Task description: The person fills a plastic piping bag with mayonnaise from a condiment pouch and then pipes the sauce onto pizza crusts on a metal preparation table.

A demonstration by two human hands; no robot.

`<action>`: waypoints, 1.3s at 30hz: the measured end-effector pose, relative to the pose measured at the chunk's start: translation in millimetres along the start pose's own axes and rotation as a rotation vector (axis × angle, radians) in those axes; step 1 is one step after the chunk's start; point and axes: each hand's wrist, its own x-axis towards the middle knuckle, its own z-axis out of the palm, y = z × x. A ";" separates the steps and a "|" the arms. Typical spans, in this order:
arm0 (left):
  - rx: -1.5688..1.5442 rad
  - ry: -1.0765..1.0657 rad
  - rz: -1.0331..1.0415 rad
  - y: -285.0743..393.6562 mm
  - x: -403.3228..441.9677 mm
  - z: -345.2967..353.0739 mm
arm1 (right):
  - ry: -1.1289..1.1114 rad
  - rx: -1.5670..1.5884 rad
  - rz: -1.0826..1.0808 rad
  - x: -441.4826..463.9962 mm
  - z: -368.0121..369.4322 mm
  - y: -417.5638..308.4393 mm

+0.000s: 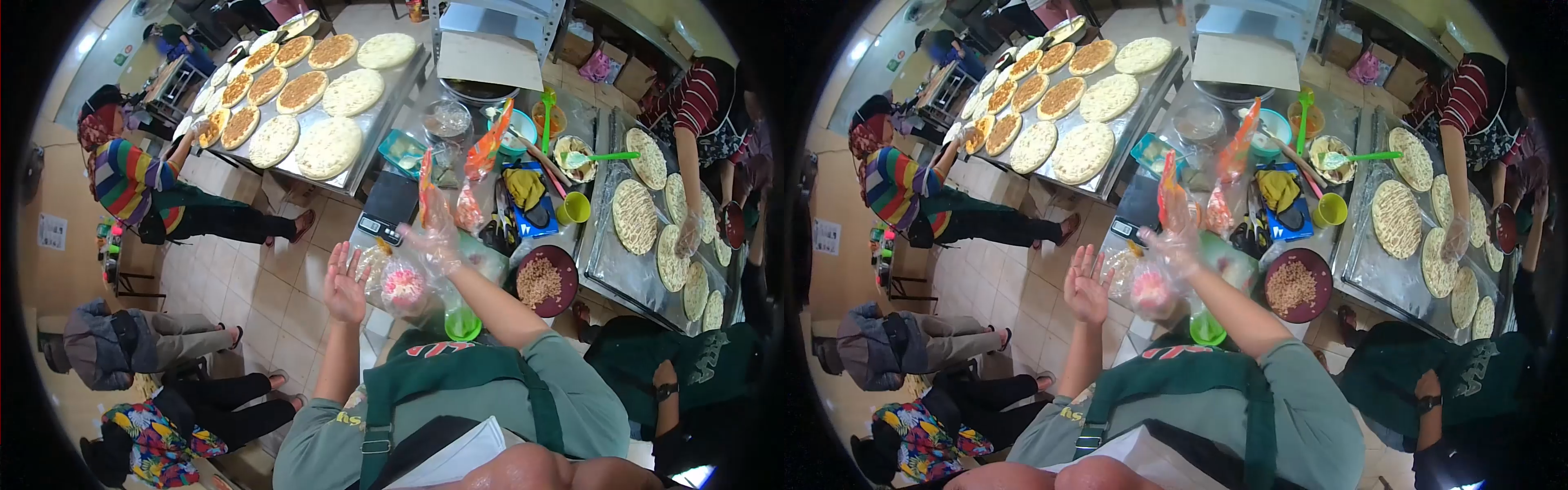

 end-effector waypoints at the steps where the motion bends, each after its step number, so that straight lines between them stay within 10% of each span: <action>1: -0.006 -0.005 -0.008 0.4 6.0 -2.7 | 0.003 -0.010 0.004 3.6 1.6 -1.7; 3: 0.131 -0.081 -0.001 0.1 18.2 -7.6 | -0.004 0.422 0.559 15.1 -9.1 -5.9; 6: 0.404 -0.182 -0.015 4.5 40.9 -10.7 | 0.279 0.104 0.748 33.6 -11.1 8.4; 9: 0.493 -0.292 -0.054 8.3 69.5 -2.1 | 0.098 0.615 0.602 39.0 -45.0 -12.2; 12: 0.631 -0.435 -0.014 12.4 102.2 24.2 | 0.027 0.111 0.173 32.8 -80.3 -43.8; 14: 0.749 -0.634 0.279 9.6 121.5 48.3 | 0.079 0.141 0.270 42.1 -112.0 -106.6; 18: 0.577 -1.004 -0.263 23.6 107.5 93.9 | 0.260 0.003 0.017 20.6 -152.1 -163.7; 23: 0.160 -1.073 -0.131 19.0 46.4 122.6 | 0.428 0.216 0.244 -11.9 -182.7 -203.9; 25: -0.057 -0.983 -0.217 16.2 29.6 126.7 | 0.317 0.191 -0.273 -18.4 -196.1 -195.6; 34: -0.187 -0.965 -0.052 37.2 -48.1 170.0 | -0.048 0.017 0.198 -101.0 -215.3 -187.1; 38: 0.012 -1.251 0.190 5.1 -76.4 155.7 | 0.006 -0.071 0.013 -145.5 -192.8 -147.5; 39: -0.153 -1.139 -0.133 4.8 -92.1 159.8 | -0.138 0.058 0.105 -150.2 -193.9 -142.1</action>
